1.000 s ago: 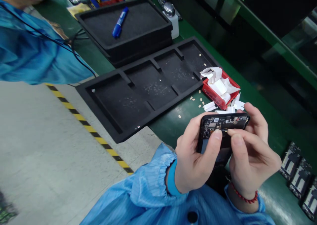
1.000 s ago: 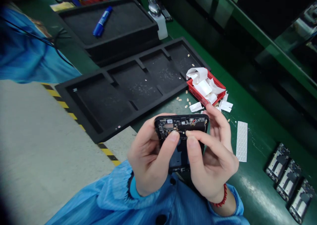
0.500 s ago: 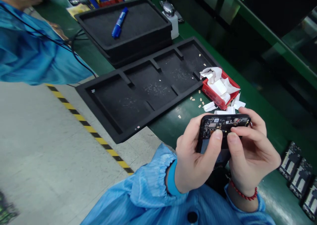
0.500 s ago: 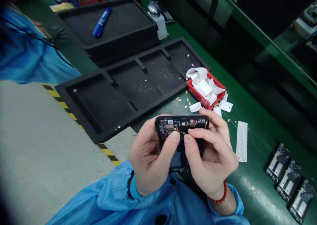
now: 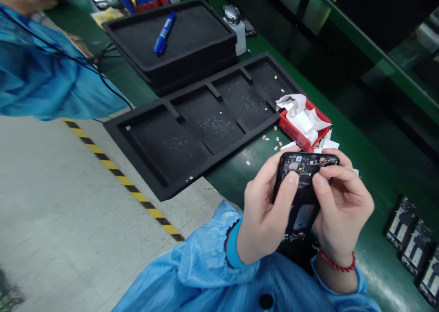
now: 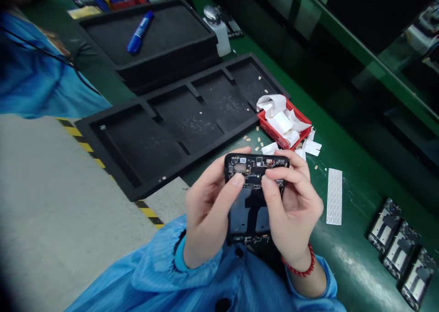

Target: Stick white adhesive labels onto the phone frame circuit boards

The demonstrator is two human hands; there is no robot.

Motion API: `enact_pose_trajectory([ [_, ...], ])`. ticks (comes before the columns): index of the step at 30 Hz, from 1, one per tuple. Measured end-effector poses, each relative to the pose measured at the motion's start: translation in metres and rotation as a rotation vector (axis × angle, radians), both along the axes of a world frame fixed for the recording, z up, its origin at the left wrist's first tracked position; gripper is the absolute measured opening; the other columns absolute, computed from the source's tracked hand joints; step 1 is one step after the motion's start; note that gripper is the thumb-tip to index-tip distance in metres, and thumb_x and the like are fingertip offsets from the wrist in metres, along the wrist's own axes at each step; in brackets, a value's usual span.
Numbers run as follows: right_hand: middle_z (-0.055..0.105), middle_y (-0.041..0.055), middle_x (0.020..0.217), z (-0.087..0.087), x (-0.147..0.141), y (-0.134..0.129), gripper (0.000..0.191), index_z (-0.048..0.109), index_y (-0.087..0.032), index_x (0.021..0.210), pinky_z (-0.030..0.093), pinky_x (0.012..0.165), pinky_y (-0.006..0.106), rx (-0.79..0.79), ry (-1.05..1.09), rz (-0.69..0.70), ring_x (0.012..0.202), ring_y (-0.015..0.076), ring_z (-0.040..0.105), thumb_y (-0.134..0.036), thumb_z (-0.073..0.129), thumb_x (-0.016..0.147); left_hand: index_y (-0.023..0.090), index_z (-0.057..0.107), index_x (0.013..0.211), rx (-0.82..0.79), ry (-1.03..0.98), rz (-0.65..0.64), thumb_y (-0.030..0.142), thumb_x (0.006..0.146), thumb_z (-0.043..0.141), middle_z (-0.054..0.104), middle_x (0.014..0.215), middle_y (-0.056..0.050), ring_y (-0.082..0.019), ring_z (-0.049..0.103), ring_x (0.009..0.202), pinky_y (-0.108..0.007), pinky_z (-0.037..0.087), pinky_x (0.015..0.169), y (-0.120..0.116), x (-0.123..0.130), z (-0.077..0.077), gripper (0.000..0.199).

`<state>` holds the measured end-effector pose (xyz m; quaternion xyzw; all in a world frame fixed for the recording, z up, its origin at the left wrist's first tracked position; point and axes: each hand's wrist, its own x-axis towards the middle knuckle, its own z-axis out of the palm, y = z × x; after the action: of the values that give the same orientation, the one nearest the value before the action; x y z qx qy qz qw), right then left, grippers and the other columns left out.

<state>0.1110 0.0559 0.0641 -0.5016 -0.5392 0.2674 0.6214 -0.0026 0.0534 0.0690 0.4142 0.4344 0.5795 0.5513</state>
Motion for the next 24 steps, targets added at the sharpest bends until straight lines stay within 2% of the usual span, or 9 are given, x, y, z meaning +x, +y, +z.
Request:
enact_pose_trajectory([
  [3,0.070,0.0053,0.119,-0.002,0.004,0.000,0.021,0.075,-0.022,0.099,0.058,0.094,0.029,-0.060,0.079,0.047,0.117,0.0157,0.066,-0.007,0.066,0.088,0.016,0.067,0.125,-0.117,-0.136,-0.095,0.032,0.097,0.060,0.073,0.120,-0.009,-0.022,0.072,0.109,-0.032,0.060,0.098,0.009,-0.004,-0.001,0.033],
  [4,0.069,0.0052,0.120,-0.002,0.005,0.000,0.022,0.076,-0.023,0.101,0.057,0.096,0.030,-0.082,0.090,0.063,0.118,0.0157,0.066,-0.008,0.066,0.088,0.016,0.067,0.124,-0.146,-0.178,-0.112,0.032,0.096,0.062,0.074,0.117,-0.008,-0.021,0.073,0.102,-0.031,0.061,0.093,0.012,-0.005,-0.002,0.033],
  [6,0.069,0.0046,0.121,-0.002,0.006,0.000,0.026,0.076,-0.025,0.105,0.056,0.101,0.030,-0.115,0.098,0.079,0.119,0.0151,0.066,-0.007,0.067,0.088,0.019,0.064,0.122,-0.192,-0.257,-0.131,0.032,0.092,0.067,0.076,0.100,-0.006,-0.017,0.074,0.079,-0.026,0.062,0.072,0.016,-0.006,-0.005,0.033],
  [8,0.068,0.0036,0.122,-0.002,0.007,-0.001,0.028,0.077,-0.026,0.106,0.055,0.102,0.028,-0.124,0.101,0.077,0.119,0.0137,0.065,-0.007,0.067,0.088,0.022,0.059,0.118,-0.234,-0.314,-0.146,0.034,0.091,0.069,0.074,0.079,-0.001,-0.012,0.066,0.057,-0.020,0.054,0.052,0.018,-0.006,-0.008,0.031],
  [10,0.068,0.0023,0.122,-0.003,0.007,-0.002,0.030,0.077,-0.028,0.107,0.055,0.102,0.025,-0.122,0.100,0.064,0.120,0.0116,0.064,-0.006,0.067,0.088,0.023,0.055,0.113,-0.261,-0.332,-0.157,0.036,0.091,0.069,0.069,0.067,0.001,-0.010,0.060,0.048,-0.018,0.047,0.045,0.017,-0.005,-0.009,0.029],
  [14,0.067,0.0026,0.122,-0.005,0.006,-0.002,0.030,0.076,-0.026,0.107,0.054,0.102,0.023,-0.125,0.118,0.077,0.119,0.0107,0.064,-0.006,0.071,0.085,0.023,0.054,0.112,-0.217,-0.258,-0.135,0.037,0.093,0.067,0.067,0.066,0.002,-0.010,0.056,0.046,-0.019,0.044,0.043,0.013,-0.003,-0.004,0.027],
  [18,0.067,0.0027,0.108,-0.009,0.002,0.004,0.016,0.069,-0.018,0.085,0.054,0.095,0.020,-0.078,0.144,-0.007,0.108,0.0094,0.065,-0.004,0.076,0.078,0.023,0.053,0.121,-0.115,-0.117,-0.114,0.033,0.097,0.062,0.072,0.078,-0.001,-0.011,0.064,0.057,-0.021,0.053,0.054,0.010,-0.002,-0.006,0.028],
  [21,0.067,0.0033,0.106,-0.024,-0.003,0.002,0.020,0.058,-0.015,0.075,0.054,0.091,0.019,-0.099,0.193,-0.044,0.103,0.0089,0.067,-0.008,0.076,0.078,0.023,0.054,0.126,-0.126,-0.138,-0.154,0.032,0.095,0.065,0.075,0.088,-0.003,-0.012,0.070,0.067,-0.019,0.057,0.062,0.005,-0.006,-0.024,0.034],
  [24,0.068,0.0052,0.107,-0.050,-0.007,-0.012,0.021,0.056,-0.016,0.075,0.056,0.089,0.021,-0.233,0.243,-0.034,0.100,0.0101,0.069,-0.017,0.075,0.082,0.023,0.056,0.132,-0.265,-0.180,-0.262,0.036,0.090,0.072,0.076,0.092,-0.004,-0.013,0.073,0.074,-0.018,0.059,0.068,-0.003,-0.017,-0.051,0.046],
])
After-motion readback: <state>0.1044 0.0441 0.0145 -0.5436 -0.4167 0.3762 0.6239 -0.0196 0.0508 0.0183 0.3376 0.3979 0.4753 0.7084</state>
